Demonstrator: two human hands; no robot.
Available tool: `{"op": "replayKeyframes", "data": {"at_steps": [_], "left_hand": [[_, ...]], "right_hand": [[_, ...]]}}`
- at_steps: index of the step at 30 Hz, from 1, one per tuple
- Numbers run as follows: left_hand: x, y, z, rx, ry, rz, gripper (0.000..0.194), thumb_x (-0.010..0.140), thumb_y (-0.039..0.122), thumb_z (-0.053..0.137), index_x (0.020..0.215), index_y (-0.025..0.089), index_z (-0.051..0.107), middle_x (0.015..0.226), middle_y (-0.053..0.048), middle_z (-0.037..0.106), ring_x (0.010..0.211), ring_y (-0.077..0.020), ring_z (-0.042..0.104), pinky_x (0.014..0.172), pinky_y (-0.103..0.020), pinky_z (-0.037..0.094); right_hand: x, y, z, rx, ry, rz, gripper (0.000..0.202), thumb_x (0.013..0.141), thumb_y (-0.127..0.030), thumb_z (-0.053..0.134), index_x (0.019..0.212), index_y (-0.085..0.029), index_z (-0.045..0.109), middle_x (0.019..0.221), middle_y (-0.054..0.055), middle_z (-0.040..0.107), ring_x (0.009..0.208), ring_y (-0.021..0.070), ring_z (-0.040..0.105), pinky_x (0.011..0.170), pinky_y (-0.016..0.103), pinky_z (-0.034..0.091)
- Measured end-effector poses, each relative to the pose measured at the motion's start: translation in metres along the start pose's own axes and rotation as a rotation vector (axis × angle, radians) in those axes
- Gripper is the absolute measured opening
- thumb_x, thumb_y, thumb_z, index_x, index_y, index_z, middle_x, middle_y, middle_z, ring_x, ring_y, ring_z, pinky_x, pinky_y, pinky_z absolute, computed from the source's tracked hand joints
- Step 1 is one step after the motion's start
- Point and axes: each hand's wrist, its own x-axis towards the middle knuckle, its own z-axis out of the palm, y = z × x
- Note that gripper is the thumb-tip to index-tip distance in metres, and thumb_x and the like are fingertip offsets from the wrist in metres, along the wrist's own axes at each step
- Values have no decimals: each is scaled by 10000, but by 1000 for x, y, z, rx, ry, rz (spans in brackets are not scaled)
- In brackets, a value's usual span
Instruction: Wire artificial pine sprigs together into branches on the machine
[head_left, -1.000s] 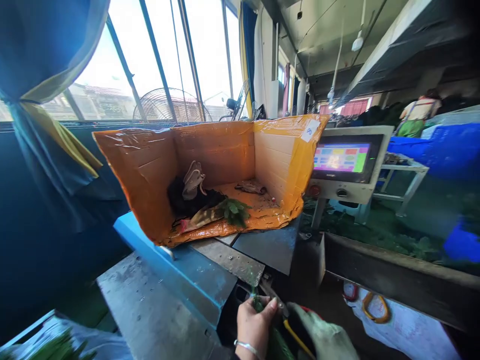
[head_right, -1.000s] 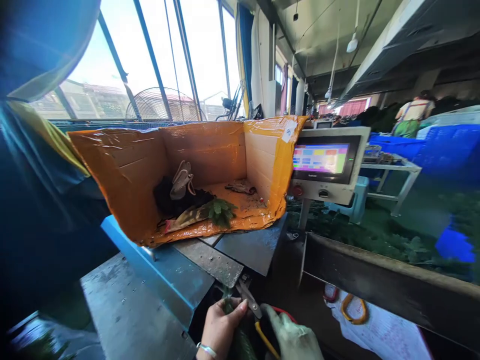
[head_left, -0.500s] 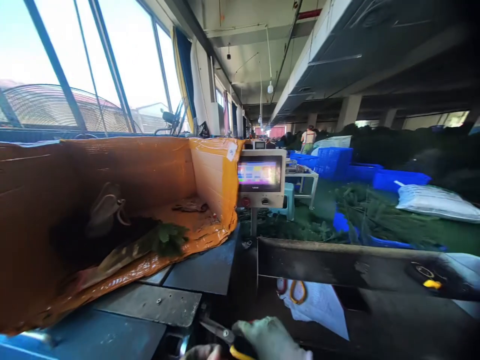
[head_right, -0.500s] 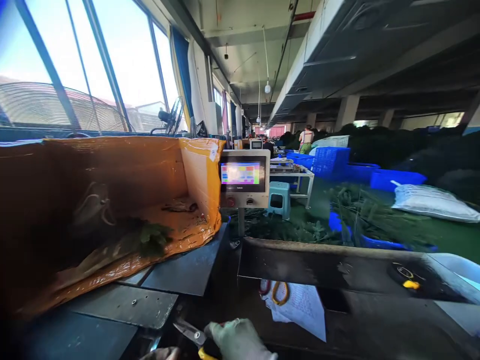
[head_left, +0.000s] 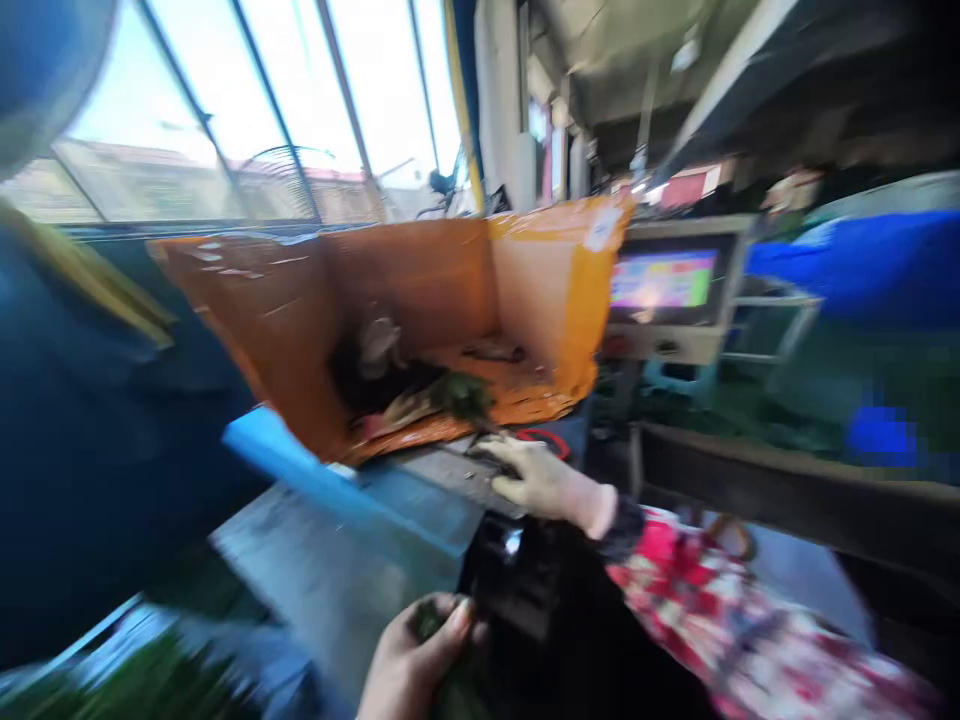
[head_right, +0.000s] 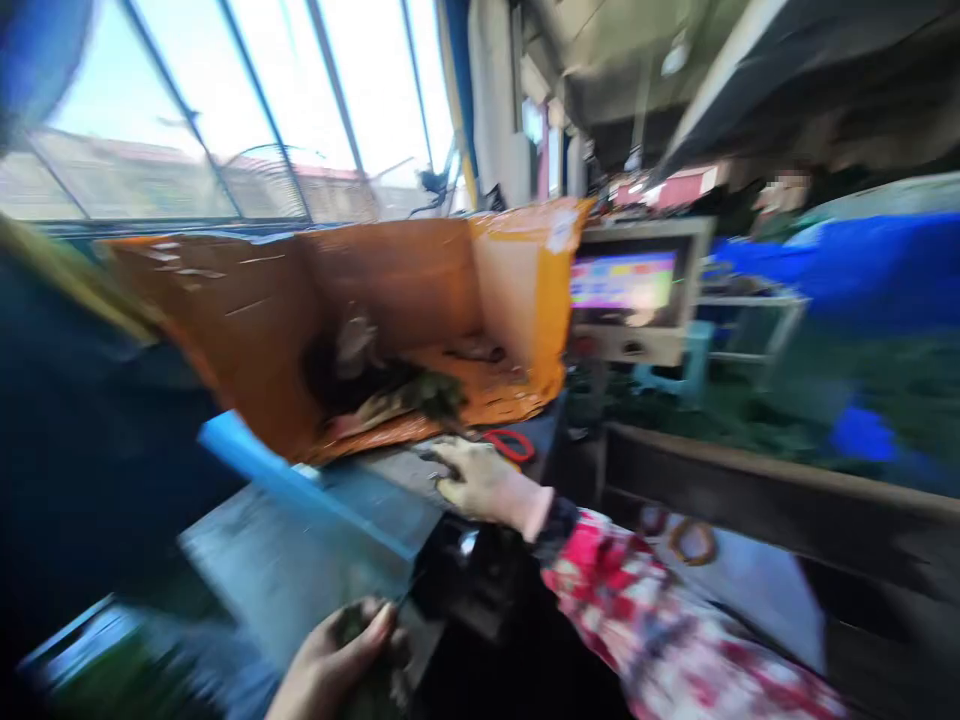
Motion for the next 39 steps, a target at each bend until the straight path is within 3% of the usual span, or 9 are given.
{"op": "replayKeyframes", "data": {"at_steps": [2,5,8,11,17,21,26,32,39], "left_hand": [[-7,-2,-15,-121,-8,5,395,393,413,809,539,149,553,483,-6,593,417,-89,490,458,-214,386],[-12,-11,-38,-228,37,40,386,413,367,816,543,147,527,494,-16,611,439,-97,513,474,-212,389],[-19,-19,-59,-248,70,18,360,439,332,811,576,153,531,509,-21,621,451,-118,532,485,-233,404],[-32,-20,-81,-178,77,22,344,465,365,793,607,148,567,570,-42,643,525,-145,564,557,-265,437],[-71,-16,-133,520,177,281,251,654,405,656,659,155,641,683,-42,602,669,-156,530,656,-253,417],[-88,-23,-165,814,336,409,322,681,422,621,498,178,516,652,-12,505,626,-130,466,606,-234,378],[-95,-37,-187,557,408,295,325,686,429,604,530,184,460,545,21,466,556,-112,410,556,-234,343],[-98,-46,-199,347,341,291,314,701,397,601,523,173,472,534,15,498,566,-113,428,592,-244,353],[-99,-49,-210,277,293,286,335,702,417,609,521,154,508,536,13,538,582,-107,452,634,-244,361]], "right_hand": [[-14,-14,30,198,-209,-114,378,881,-315,352,1235,-208,430,859,5,626,680,105,577,592,215,452],[-33,-21,73,646,-402,-133,304,789,-345,541,1026,-163,597,881,18,633,784,128,568,684,222,440],[-41,-22,120,915,-272,11,224,760,-346,586,787,-128,631,738,22,629,691,121,550,644,228,421],[-44,-27,172,1133,-137,123,226,728,-358,623,769,-136,611,671,0,595,603,99,518,575,217,409],[-54,-55,253,1269,-140,245,277,722,-415,608,832,-162,585,749,21,601,694,145,554,636,265,456],[-50,-66,265,995,-74,185,225,751,-361,587,873,-172,585,862,40,613,815,167,555,739,272,436],[-41,-81,274,551,36,48,245,788,-410,506,825,-178,574,793,46,608,756,172,550,699,273,433],[-43,-86,290,761,-43,228,318,759,-470,535,842,-164,558,777,41,594,724,163,535,650,258,450],[-50,-92,289,1034,-87,312,243,740,-383,599,893,-198,564,835,25,611,753,156,543,669,248,451]]}}
